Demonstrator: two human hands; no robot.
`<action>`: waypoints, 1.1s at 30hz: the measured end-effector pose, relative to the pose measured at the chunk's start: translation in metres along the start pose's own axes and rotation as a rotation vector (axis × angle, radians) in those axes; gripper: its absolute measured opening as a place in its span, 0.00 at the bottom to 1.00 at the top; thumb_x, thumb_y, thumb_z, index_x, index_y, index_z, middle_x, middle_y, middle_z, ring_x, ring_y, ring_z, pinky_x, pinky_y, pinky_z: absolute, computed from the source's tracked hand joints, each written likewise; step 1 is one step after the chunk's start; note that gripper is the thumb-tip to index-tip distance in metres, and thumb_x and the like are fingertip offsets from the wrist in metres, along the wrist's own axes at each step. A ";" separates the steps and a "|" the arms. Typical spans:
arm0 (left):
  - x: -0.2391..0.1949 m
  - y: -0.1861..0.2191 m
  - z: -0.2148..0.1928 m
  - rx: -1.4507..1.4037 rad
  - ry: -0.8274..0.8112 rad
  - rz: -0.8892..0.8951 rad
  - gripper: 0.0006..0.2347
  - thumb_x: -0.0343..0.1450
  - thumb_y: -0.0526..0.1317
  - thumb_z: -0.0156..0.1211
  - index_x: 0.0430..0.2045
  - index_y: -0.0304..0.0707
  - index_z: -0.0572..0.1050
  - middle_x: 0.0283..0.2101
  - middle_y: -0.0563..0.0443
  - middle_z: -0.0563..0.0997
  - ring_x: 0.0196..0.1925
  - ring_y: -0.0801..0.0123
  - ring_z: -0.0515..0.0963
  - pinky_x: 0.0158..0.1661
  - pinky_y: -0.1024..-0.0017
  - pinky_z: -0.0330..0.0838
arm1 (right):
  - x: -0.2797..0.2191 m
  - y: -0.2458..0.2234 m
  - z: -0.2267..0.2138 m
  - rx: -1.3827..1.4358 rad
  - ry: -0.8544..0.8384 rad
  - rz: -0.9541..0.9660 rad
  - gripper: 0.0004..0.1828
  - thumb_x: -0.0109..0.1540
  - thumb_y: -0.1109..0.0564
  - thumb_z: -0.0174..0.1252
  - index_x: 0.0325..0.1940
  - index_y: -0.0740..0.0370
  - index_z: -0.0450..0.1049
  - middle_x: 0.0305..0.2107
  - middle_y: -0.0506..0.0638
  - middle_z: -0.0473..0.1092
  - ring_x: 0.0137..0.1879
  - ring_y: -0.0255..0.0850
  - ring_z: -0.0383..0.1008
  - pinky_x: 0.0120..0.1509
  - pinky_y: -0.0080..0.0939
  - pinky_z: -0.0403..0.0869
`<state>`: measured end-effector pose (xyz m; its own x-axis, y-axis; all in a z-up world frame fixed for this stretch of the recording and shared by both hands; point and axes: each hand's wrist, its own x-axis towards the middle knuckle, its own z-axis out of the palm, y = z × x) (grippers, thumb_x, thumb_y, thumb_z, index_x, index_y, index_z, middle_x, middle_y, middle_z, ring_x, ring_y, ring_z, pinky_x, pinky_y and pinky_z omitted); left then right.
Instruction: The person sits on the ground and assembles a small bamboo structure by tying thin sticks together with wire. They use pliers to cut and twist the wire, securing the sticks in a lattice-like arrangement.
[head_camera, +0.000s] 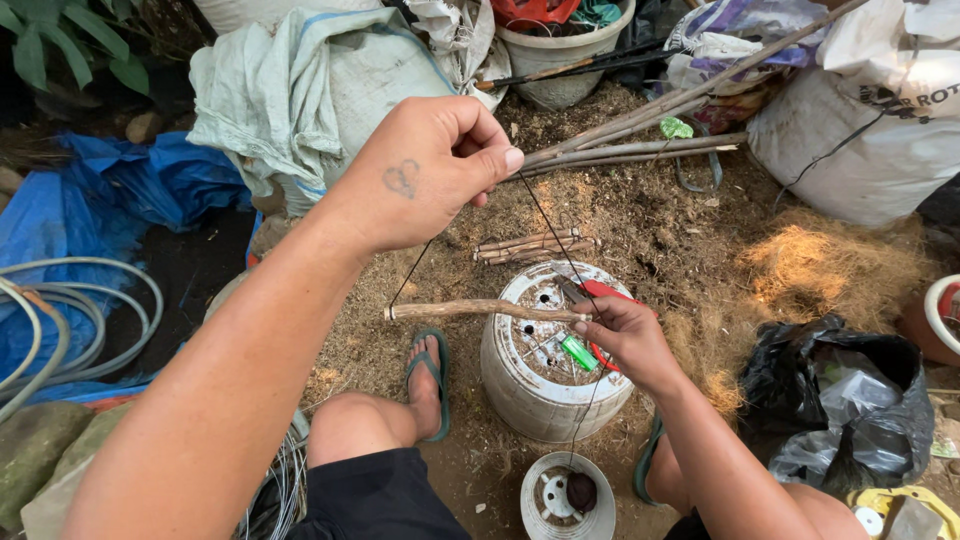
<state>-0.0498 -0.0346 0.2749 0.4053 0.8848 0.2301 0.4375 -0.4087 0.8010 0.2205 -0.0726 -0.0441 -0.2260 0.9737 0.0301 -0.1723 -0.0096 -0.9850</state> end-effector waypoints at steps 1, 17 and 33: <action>0.000 0.000 0.000 -0.001 -0.001 0.003 0.07 0.72 0.39 0.65 0.30 0.34 0.79 0.23 0.57 0.80 0.25 0.82 0.78 0.27 0.79 0.72 | 0.000 0.000 0.000 0.010 -0.003 0.001 0.14 0.61 0.69 0.62 0.52 0.71 0.77 0.39 0.52 0.79 0.44 0.35 0.78 0.51 0.35 0.77; -0.014 -0.059 -0.014 0.346 0.086 -0.048 0.07 0.72 0.39 0.62 0.34 0.33 0.79 0.28 0.49 0.82 0.29 0.69 0.78 0.33 0.69 0.72 | -0.006 -0.013 0.007 -0.212 0.100 0.054 0.14 0.61 0.63 0.65 0.51 0.68 0.80 0.34 0.48 0.79 0.38 0.29 0.75 0.41 0.32 0.75; -0.048 -0.142 0.075 0.890 -0.376 -0.291 0.22 0.69 0.49 0.62 0.57 0.45 0.72 0.59 0.44 0.75 0.67 0.54 0.68 0.67 0.51 0.52 | -0.012 -0.031 0.012 -0.232 0.087 0.019 0.14 0.61 0.62 0.64 0.50 0.66 0.79 0.33 0.43 0.79 0.38 0.26 0.75 0.41 0.28 0.75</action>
<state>-0.0711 -0.0361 0.1086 0.3470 0.9115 -0.2207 0.9376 -0.3427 0.0586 0.2169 -0.0862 -0.0115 -0.1421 0.9898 0.0064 0.0584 0.0148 -0.9982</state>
